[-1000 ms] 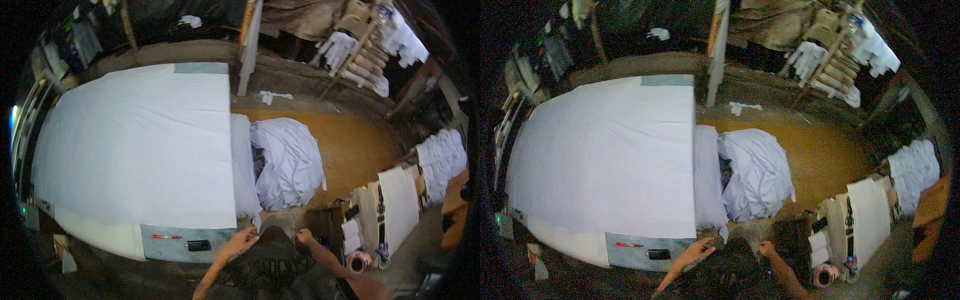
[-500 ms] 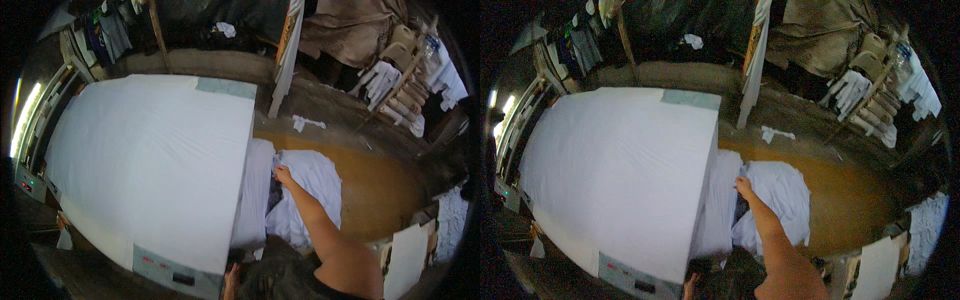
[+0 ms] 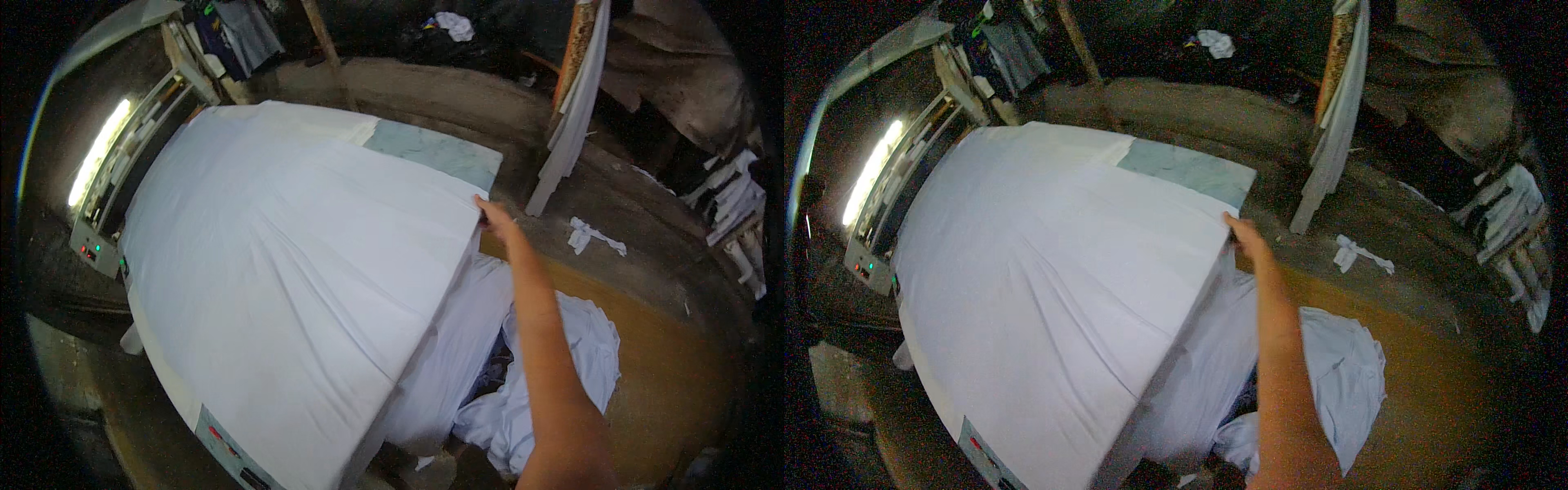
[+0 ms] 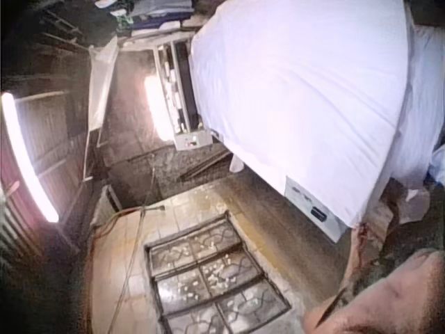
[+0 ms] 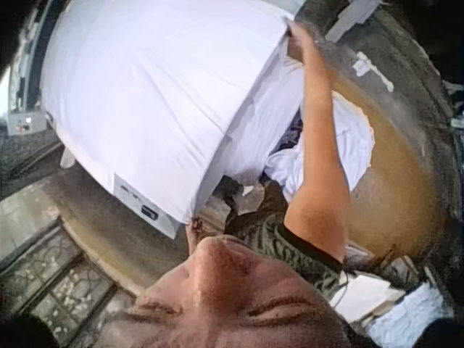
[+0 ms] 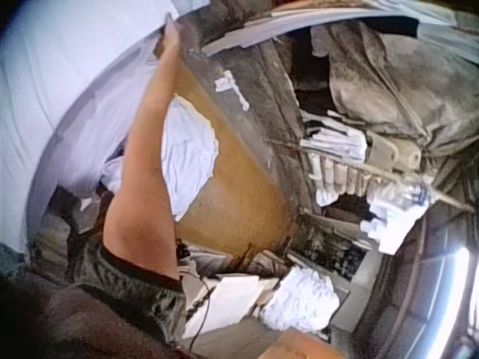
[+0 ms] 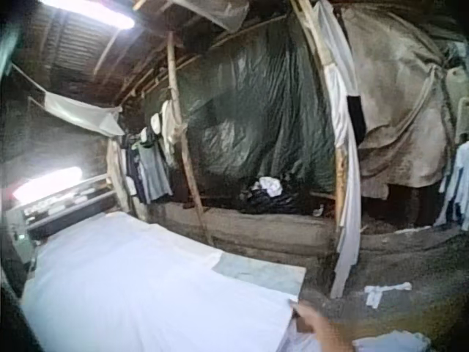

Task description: The person cuts a large white sheet of fabric on a heat press using scissors, then places a printed t-shirt template on the fabric to measure and cut around it. The person folds the cut fabric and places it on a nearby table.

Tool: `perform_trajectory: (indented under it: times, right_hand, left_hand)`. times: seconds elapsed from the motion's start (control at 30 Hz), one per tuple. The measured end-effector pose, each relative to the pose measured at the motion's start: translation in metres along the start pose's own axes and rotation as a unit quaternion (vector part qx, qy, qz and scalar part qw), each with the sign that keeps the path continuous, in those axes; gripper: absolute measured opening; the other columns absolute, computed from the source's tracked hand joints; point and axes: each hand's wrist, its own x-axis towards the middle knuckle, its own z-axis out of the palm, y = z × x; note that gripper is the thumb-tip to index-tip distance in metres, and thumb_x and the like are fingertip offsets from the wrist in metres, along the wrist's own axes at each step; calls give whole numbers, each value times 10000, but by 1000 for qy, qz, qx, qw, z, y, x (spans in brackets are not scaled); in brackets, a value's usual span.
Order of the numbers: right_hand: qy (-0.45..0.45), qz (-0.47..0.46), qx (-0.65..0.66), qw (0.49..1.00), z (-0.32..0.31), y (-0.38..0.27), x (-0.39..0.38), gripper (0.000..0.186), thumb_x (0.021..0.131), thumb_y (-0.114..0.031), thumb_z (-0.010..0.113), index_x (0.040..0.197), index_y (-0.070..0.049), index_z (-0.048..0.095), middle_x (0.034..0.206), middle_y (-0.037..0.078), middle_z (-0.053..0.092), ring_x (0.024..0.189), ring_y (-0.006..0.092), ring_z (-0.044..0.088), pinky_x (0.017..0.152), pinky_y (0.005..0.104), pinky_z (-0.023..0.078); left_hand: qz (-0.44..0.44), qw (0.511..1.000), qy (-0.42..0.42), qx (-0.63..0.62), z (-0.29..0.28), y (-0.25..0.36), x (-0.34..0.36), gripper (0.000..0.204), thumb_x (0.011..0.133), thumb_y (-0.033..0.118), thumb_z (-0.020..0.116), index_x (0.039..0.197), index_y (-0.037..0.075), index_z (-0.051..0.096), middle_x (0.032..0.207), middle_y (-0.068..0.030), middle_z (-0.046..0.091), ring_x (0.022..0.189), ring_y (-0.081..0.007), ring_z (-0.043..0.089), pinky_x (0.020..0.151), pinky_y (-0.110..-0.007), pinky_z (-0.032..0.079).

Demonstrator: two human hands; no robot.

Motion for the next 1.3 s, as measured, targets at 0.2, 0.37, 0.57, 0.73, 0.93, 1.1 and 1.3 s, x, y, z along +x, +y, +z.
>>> perform_trajectory:
  times: [0.2, 0.37, 0.57, 0.73, 0.93, 1.1, 1.3]
  right_hand:
    - [304, -274, -297, 863, -100, -41, 35, 249, 815, -243, 680, 784, 0, 635, 698, 87, 618, 624, 189, 572, 580, 343, 444]
    - [369, -300, -272, 837, -67, -34, 21, 270, 808, -135, 631, 1031, -2, 559, 1053, 211, 564, 976, 340, 536, 834, 412, 434]
    - [136, -474, -375, 785, 53, -9, -128, 452, 853, -153, 586, 1258, -5, 449, 1426, 260, 301, 1321, 412, 274, 1093, 494, 229]
    - [-21, -348, -609, 712, 102, 10, -219, 457, 844, -237, 602, 1231, -7, 518, 1434, 237, 312, 1337, 388, 281, 1097, 561, 178]
    - [-35, -413, -607, 678, 169, 40, -307, 470, 819, -200, 606, 1238, -3, 527, 1427, 208, 336, 1324, 363, 300, 1099, 555, 169]
    - [-219, -453, -571, 649, 264, 131, -461, 503, 828, -267, 606, 1258, -22, 516, 1430, 221, 334, 1333, 347, 295, 1068, 575, 197]
    - [-205, -425, -536, 700, 400, 213, -580, 525, 828, -300, 615, 1274, -46, 506, 1418, 276, 327, 1312, 409, 310, 1054, 570, 230]
  left_hand:
    - [0, 999, 36, -24, -19, -43, -23, 557, 866, 209, 667, 1327, 62, 390, 1133, -147, 553, 990, -286, 580, 820, -454, 489]
    - [44, 995, 50, -79, -30, -83, -44, 520, 874, 213, 654, 1319, 87, 415, 1132, -137, 553, 985, -287, 577, 795, -464, 494]
    - [109, 978, 121, -132, -38, -70, -37, 734, 853, 205, 682, 1422, 69, 239, 1153, -147, 511, 1037, -279, 568, 849, -445, 495]
    - [47, 955, 109, -271, -46, -44, -43, 1015, 809, 142, 737, 1452, 39, -42, 1148, -184, 496, 937, -285, 610, 787, -417, 521]
    - [75, 970, 80, -215, -62, -76, -36, 815, 836, 290, 716, 1393, -85, 255, 1227, -194, 537, 1048, -290, 602, 852, -417, 497]
    - [62, 990, 15, 124, -102, -105, 4, 774, 802, 458, 698, 1307, -74, 450, 1278, -231, 523, 1147, -312, 546, 931, -402, 458]
    - [136, 903, -185, 363, -214, -139, 16, 795, 808, 520, 655, 1316, -57, 449, 1301, -241, 508, 1186, -323, 518, 965, -408, 436]
